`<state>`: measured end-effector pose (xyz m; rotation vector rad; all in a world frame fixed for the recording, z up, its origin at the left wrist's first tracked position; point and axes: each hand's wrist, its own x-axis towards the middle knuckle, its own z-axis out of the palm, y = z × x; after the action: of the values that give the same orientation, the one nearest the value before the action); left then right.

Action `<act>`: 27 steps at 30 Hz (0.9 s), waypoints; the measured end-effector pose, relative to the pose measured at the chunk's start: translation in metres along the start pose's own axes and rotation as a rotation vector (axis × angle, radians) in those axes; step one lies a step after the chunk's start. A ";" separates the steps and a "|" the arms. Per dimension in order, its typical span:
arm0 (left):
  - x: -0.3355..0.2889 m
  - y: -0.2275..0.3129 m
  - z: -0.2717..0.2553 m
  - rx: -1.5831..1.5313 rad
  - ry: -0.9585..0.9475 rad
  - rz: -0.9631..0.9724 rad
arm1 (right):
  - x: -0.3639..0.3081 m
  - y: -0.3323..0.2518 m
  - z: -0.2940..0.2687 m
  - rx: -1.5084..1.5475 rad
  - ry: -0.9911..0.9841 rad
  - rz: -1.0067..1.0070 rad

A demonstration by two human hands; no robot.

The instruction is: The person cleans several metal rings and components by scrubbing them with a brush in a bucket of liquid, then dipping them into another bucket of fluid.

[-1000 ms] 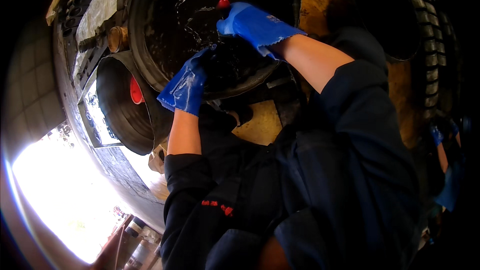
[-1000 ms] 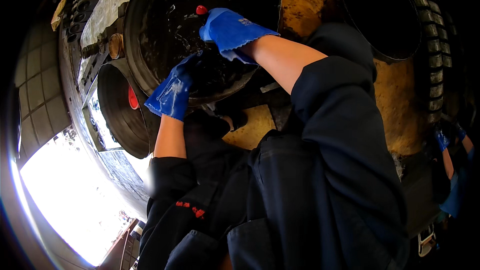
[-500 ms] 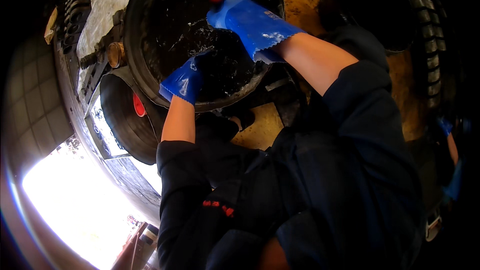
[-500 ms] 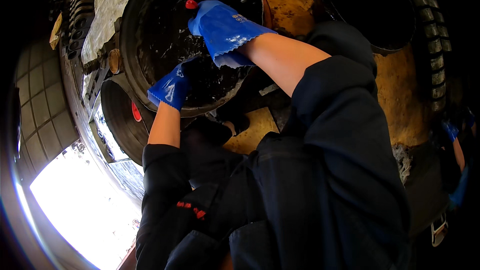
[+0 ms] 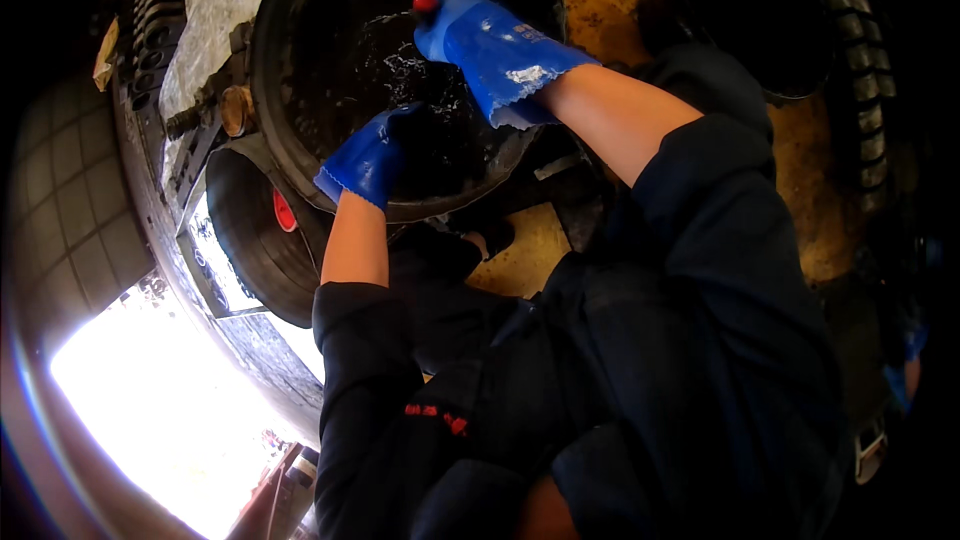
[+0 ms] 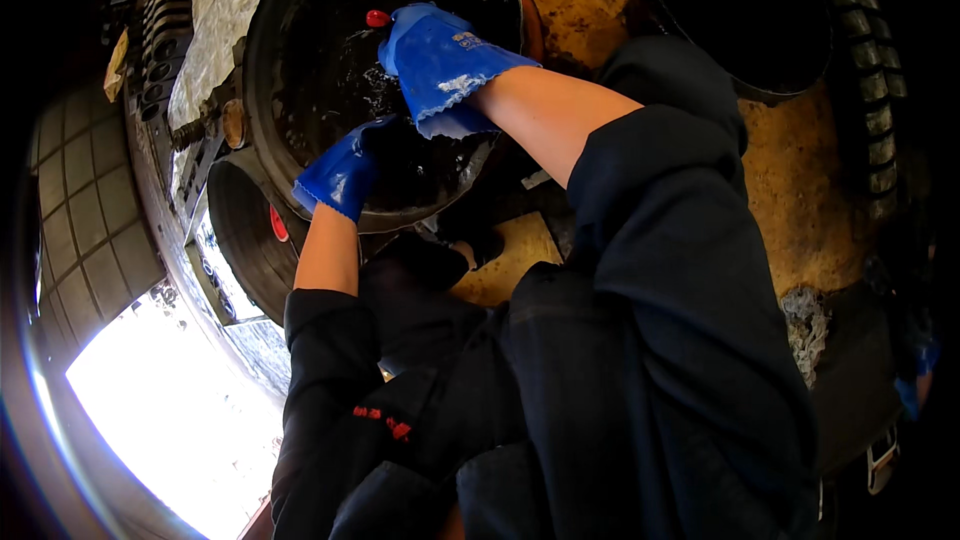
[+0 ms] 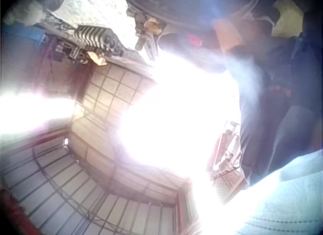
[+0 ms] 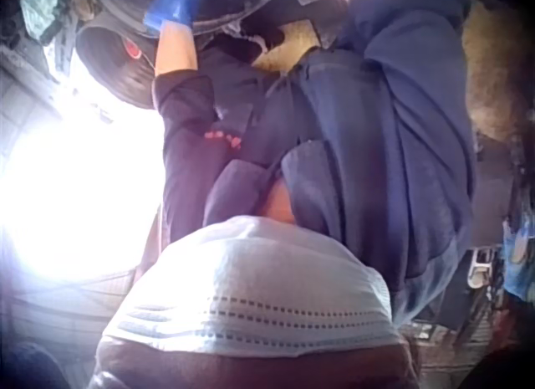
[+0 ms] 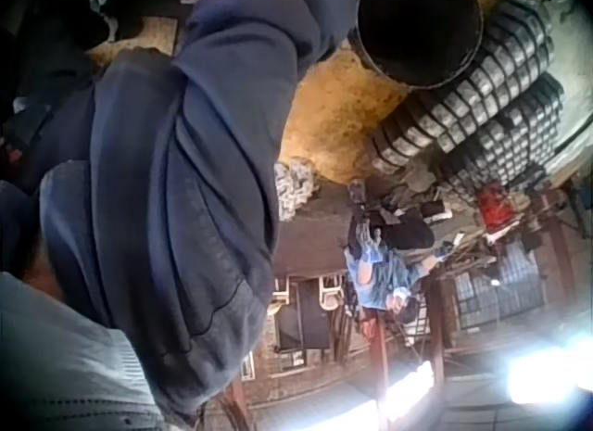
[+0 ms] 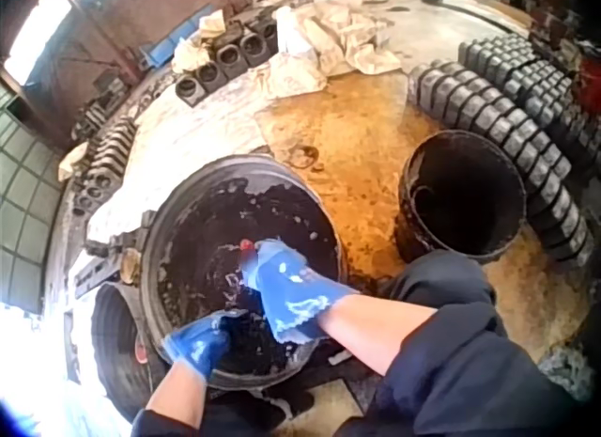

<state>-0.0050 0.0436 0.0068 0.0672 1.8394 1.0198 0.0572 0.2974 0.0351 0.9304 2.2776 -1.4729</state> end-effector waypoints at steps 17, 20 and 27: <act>0.031 -0.067 -0.054 0.299 0.278 0.038 | -0.012 0.038 0.017 -0.089 -0.109 -0.055; -0.031 -0.027 -0.032 -0.069 0.355 0.101 | -0.037 0.000 -0.004 0.408 -0.057 0.012; -0.096 0.011 -0.013 -0.110 0.364 0.370 | -0.052 -0.061 0.049 0.446 -0.308 -0.622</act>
<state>0.0298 -0.0010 0.0867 0.1703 2.1430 1.4660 0.0517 0.2179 0.0845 0.0316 2.1327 -2.2533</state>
